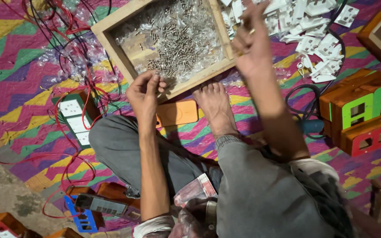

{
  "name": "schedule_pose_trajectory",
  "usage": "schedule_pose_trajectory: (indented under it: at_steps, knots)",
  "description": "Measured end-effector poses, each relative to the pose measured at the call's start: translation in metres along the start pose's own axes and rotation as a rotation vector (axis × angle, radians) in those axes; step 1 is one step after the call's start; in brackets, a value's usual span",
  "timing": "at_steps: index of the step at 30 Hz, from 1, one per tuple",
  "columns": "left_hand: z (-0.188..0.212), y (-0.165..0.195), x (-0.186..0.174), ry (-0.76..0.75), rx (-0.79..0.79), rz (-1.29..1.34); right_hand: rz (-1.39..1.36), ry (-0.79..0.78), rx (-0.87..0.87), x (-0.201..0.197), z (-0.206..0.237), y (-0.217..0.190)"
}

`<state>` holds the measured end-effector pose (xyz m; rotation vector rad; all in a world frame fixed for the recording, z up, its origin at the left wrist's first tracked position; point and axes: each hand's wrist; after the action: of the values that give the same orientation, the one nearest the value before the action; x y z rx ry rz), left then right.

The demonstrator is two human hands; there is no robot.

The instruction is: The person sits on the floor assembling electrical switch and socket components. They pick small metal contact parts from a wooden tray, hold a white plastic switch body, and use a screwdriver to drive screws and secure the metal parts into the switch housings, working on one unit at a time.

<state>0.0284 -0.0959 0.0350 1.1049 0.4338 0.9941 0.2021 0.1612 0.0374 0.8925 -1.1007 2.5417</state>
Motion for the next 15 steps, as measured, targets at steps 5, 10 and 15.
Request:
schedule_pose_trajectory:
  at_steps: [5,10,15]
  knots:
    - [-0.001,-0.008,0.0,0.085,0.014,-0.128,0.761,-0.246,-0.075,0.043,0.022,0.054]
    - [-0.001,-0.005,0.002,0.098,0.096,-0.265,1.06,-0.389,-0.112,0.071,0.031,0.078]
    - [0.003,0.008,0.007,0.082,0.265,-0.533,1.204,-0.438,-0.245,0.065,0.035,0.084]
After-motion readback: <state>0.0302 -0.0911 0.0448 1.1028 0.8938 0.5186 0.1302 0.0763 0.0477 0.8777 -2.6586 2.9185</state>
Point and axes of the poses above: each hand's wrist, its own z-axis away from the middle knuckle, its own x-axis out of the palm, y = z × x, and after that the axes turned 3 degrees about y, right-handed
